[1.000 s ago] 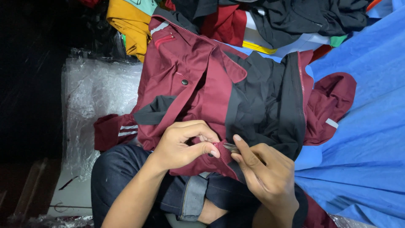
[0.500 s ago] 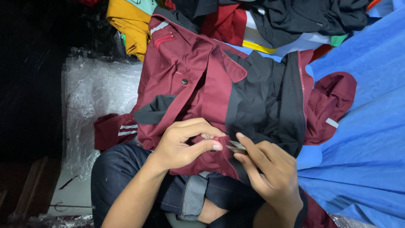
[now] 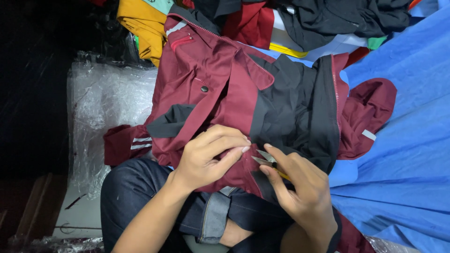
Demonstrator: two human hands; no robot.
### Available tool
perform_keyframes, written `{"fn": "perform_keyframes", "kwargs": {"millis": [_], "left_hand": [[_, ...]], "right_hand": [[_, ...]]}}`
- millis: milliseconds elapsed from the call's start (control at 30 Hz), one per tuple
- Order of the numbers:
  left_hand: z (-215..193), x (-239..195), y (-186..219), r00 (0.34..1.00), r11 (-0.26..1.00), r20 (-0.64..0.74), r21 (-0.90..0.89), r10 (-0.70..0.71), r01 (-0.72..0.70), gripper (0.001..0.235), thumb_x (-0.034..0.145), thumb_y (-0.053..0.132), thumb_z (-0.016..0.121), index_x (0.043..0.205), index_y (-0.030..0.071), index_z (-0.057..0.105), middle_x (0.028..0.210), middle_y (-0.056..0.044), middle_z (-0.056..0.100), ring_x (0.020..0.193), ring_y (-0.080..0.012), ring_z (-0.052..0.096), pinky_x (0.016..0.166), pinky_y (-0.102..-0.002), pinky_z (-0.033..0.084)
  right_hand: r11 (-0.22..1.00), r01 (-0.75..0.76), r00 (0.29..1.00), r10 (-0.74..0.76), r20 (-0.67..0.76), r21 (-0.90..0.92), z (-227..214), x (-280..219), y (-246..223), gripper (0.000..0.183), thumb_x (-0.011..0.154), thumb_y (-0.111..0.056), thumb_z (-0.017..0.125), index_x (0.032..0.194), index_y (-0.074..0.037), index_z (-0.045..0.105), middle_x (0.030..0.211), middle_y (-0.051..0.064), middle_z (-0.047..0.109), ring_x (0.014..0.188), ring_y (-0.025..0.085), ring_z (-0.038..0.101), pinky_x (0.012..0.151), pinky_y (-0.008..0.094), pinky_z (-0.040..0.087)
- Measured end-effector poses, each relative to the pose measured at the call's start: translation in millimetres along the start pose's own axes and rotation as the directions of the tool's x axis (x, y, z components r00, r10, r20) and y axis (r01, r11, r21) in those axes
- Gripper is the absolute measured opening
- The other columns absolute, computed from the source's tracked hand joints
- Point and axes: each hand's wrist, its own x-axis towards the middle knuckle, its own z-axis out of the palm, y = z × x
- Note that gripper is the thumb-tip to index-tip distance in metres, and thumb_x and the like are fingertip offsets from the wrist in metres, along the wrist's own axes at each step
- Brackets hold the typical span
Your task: The person uses a small knife to cut a thread on the cuff of a maroon jacket. They then fold the jacket, button the front placket, and zip the jacket closed. Finally, they fold the jacket into a compact bundle.
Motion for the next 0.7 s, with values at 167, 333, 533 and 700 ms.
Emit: {"fn": "perform_keyframes", "kwargs": {"millis": [167,333,533,700], "left_hand": [[-0.9,-1.4,-3.5,1.0,1.0,0.013,-0.003,0.01,-0.01,0.005,0.096,0.001,0.07,0.101,0.003,0.071,0.1,-0.011,0.066,0.088,-0.0229,0.065,0.084,-0.033,0.052],[-1.6,-1.2,-3.3,0.999,1.0,0.037,-0.008,-0.009,0.01,0.004,0.096,0.001,0.07,0.099,0.003,0.07,0.098,-0.01,0.065,0.086,-0.0215,0.063,0.082,-0.031,0.05],[-6.6,2.8,2.1,0.997,0.992,0.036,-0.103,-0.069,0.072,0.004,0.096,0.0,0.068,0.099,0.003,0.069,0.096,-0.01,0.066,0.087,-0.0215,0.064,0.084,-0.03,0.054],[-6.8,1.4,4.7,0.989,0.99,0.078,-0.046,-0.126,0.13,0.024,0.099,0.004,0.066,0.123,0.002,0.066,0.108,-0.011,0.07,0.097,-0.022,0.066,0.092,-0.03,0.054]], "right_hand": [[0.996,-0.079,0.997,0.079,0.001,-0.051,0.9,-8.4,0.9,0.034,0.092,-0.019,0.078,0.118,-0.004,0.063,0.1,0.007,0.071,0.077,0.02,0.064,0.077,0.033,0.052],[0.994,-0.013,1.0,0.012,-0.016,-0.112,0.2,-0.9,-3.0,0.027,0.095,-0.014,0.077,0.118,-0.009,0.063,0.091,-0.001,0.07,0.076,0.016,0.065,0.079,0.036,0.039],[0.943,-0.051,0.998,0.037,-0.048,-0.33,-3.2,4.0,-9.4,0.018,0.097,-0.031,0.073,0.112,-0.021,0.073,0.101,-0.008,0.071,0.081,0.013,0.058,0.084,0.043,0.023],[0.94,-0.063,0.998,0.05,-0.046,-0.337,-3.7,1.5,-7.1,0.02,0.096,-0.033,0.074,0.113,-0.023,0.073,0.103,-0.01,0.071,0.084,0.013,0.058,0.084,0.042,0.022]]}}
